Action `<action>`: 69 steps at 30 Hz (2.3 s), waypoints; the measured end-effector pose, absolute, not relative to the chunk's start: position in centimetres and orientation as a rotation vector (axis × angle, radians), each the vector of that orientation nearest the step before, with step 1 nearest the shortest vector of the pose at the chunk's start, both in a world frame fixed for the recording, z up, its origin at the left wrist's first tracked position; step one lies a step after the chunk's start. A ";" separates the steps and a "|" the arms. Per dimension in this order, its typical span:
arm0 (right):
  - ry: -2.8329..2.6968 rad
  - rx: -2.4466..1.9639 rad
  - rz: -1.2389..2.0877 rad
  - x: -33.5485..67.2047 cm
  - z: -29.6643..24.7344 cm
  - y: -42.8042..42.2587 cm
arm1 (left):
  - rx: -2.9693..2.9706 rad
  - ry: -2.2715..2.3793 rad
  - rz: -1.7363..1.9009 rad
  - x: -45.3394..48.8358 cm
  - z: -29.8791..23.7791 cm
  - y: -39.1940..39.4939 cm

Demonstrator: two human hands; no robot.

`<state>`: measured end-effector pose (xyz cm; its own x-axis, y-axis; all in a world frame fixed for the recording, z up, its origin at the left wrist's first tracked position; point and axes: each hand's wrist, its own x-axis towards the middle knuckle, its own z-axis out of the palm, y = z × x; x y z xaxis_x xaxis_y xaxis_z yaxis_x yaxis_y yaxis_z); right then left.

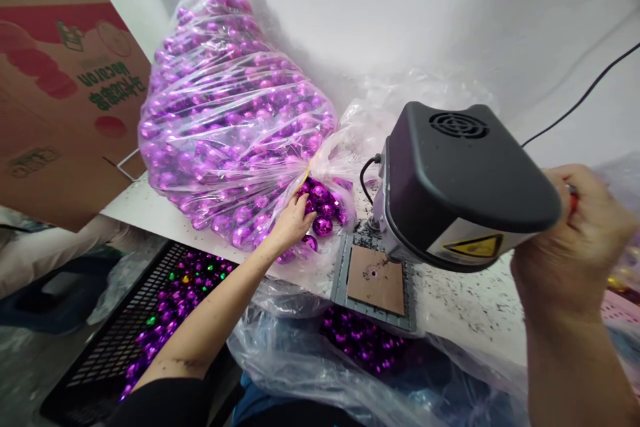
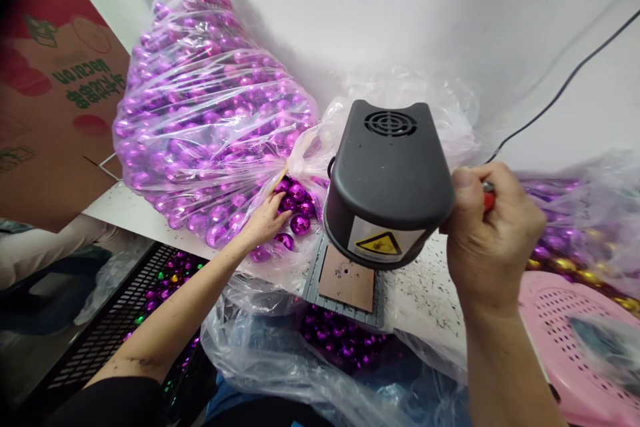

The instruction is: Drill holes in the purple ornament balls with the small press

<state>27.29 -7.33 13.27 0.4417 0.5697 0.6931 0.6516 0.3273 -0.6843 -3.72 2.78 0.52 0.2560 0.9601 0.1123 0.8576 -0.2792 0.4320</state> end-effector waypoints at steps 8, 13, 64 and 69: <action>-1.210 -1.363 -0.034 27.1 13.5 -7.5 | 2.235 1.864 1.143 -1.7 2.1 4.8; -1.201 -1.355 0.004 27.3 13.4 -7.6 | 2.355 1.848 1.088 -1.7 2.7 6.0; -1.265 -1.228 -0.035 26.6 13.9 -7.4 | 1.911 1.012 0.751 5.2 -2.5 -7.5; -1.275 -1.227 -0.034 26.6 13.8 -7.5 | 2.100 1.052 0.756 6.3 -2.8 -7.6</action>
<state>26.58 -7.51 13.84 0.3782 0.5795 0.7219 0.6170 0.4236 -0.6633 6.26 -7.62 -2.83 0.5089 0.8376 0.1986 0.4548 -0.4575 0.7641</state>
